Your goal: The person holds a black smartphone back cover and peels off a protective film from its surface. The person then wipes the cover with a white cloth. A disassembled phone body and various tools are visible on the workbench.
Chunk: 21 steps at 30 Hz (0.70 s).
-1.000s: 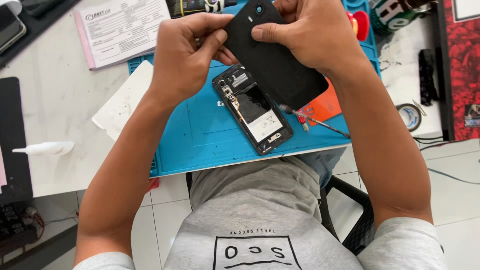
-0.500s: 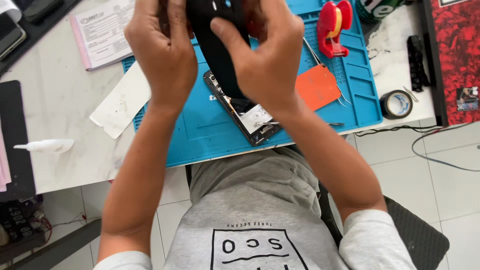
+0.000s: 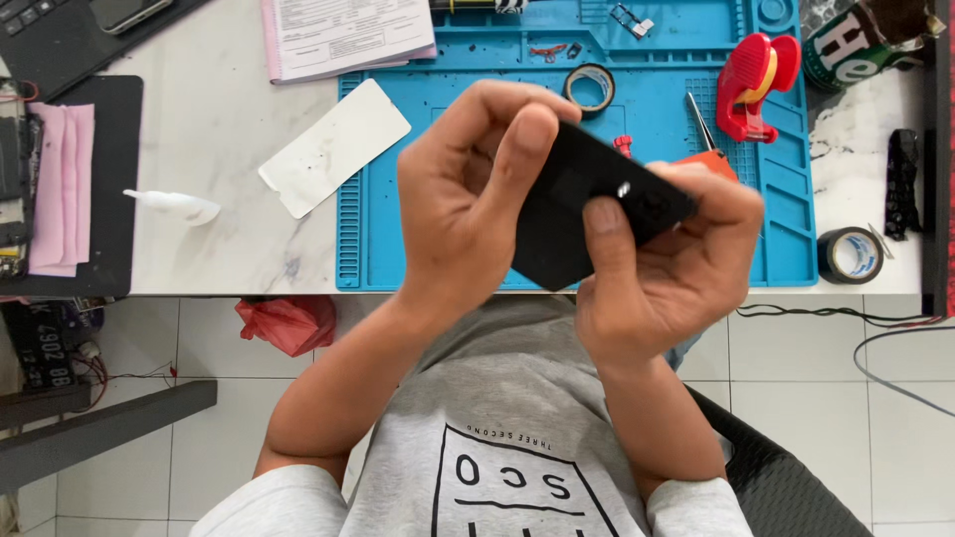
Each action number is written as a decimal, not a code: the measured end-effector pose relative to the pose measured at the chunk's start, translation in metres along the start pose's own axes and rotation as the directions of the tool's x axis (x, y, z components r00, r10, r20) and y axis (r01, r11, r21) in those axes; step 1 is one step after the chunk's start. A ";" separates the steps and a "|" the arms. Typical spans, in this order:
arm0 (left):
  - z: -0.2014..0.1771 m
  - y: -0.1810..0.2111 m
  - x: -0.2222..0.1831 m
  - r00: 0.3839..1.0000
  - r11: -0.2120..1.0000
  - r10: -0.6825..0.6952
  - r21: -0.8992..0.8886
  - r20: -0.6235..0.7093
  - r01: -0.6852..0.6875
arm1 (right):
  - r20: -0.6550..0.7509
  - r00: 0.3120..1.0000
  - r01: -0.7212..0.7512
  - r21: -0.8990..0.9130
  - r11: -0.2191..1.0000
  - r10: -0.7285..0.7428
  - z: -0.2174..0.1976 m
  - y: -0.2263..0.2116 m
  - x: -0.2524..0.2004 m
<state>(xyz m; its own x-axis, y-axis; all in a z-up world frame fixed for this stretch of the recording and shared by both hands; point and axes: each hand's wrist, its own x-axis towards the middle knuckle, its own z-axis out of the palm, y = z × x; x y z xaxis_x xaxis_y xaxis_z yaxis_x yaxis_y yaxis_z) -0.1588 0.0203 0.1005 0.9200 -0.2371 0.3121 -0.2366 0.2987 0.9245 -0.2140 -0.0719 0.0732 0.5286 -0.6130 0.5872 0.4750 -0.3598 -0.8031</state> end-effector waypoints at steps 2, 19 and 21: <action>0.002 0.000 -0.009 0.999 1.000 0.017 0.018 -0.048 -0.017 | 0.043 0.999 0.009 0.028 1.000 -0.010 -0.003 0.001 -0.005; -0.014 0.003 -0.067 0.984 0.958 -0.026 0.285 0.178 -0.027 | 0.320 0.947 0.000 -0.071 0.997 0.023 -0.048 -0.016 -0.010; -0.015 -0.002 -0.068 0.971 0.980 -0.145 0.162 0.188 0.116 | 0.403 0.914 0.013 -0.126 0.992 0.039 -0.050 -0.018 -0.005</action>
<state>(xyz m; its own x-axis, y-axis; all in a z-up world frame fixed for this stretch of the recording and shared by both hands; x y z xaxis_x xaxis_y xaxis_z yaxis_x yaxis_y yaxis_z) -0.2159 0.0500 0.0737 0.8695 -0.4471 0.2098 -0.1761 0.1161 0.9775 -0.2603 -0.0980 0.0797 0.7854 -0.2911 0.5462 0.3896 -0.4532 -0.8017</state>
